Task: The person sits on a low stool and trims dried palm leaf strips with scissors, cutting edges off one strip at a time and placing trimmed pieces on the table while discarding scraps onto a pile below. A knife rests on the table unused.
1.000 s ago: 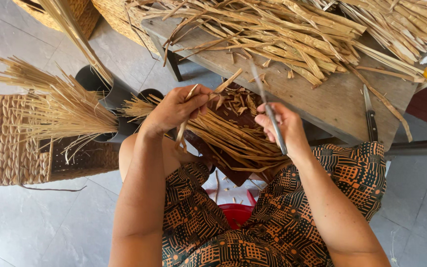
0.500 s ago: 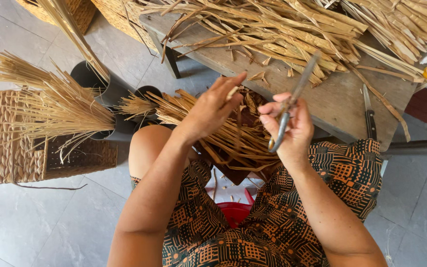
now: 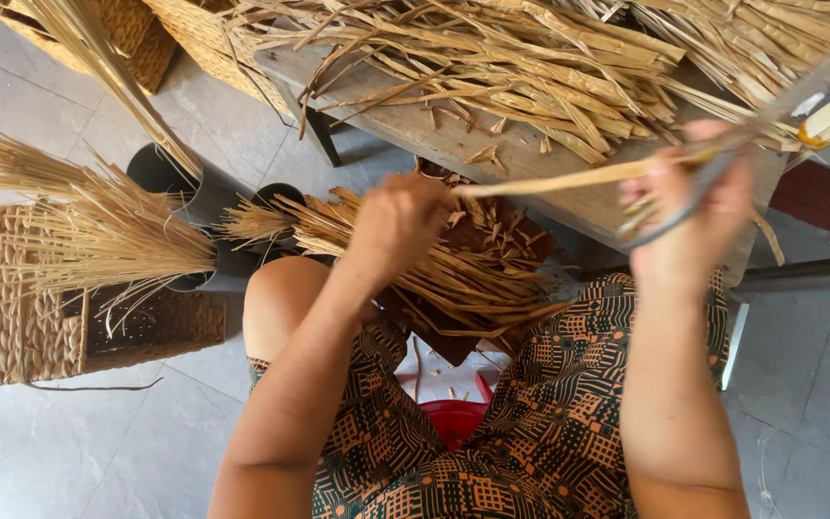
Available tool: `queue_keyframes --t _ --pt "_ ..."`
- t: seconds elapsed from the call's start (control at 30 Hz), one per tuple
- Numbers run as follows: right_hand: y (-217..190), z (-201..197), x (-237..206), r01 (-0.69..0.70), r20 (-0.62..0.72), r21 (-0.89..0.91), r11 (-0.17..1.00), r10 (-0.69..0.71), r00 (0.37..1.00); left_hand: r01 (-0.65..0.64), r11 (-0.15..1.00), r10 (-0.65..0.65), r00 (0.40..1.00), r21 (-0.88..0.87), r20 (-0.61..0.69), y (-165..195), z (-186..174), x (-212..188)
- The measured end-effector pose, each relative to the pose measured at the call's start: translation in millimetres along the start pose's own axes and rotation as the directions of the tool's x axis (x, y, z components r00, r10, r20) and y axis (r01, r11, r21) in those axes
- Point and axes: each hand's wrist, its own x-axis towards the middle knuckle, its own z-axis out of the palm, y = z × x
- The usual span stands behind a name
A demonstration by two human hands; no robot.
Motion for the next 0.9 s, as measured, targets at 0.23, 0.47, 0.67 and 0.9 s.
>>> queue_keyframes --t 0.23,0.47,0.67,0.9 --pt "-1 -135 67 0.113 -0.294 0.327 0.938 -0.013 0.956 0.373 0.828 -0.116 0.844 0.418 -0.523 -60 -52 12" --pt "68 -94 113 -0.106 -0.328 0.406 0.908 0.253 0.910 -0.064 0.990 -0.061 0.618 -0.128 -0.784 -98 -48 46" --pt "71 -57 86 -0.308 -0.398 0.123 0.943 0.332 0.855 0.242 0.849 -0.461 0.772 -0.469 -0.438 -113 -25 24" --pt "140 14 -7 -0.287 0.106 -0.374 0.882 0.348 0.932 0.220 0.635 -0.554 0.798 -0.741 -0.238 -135 -14 8"
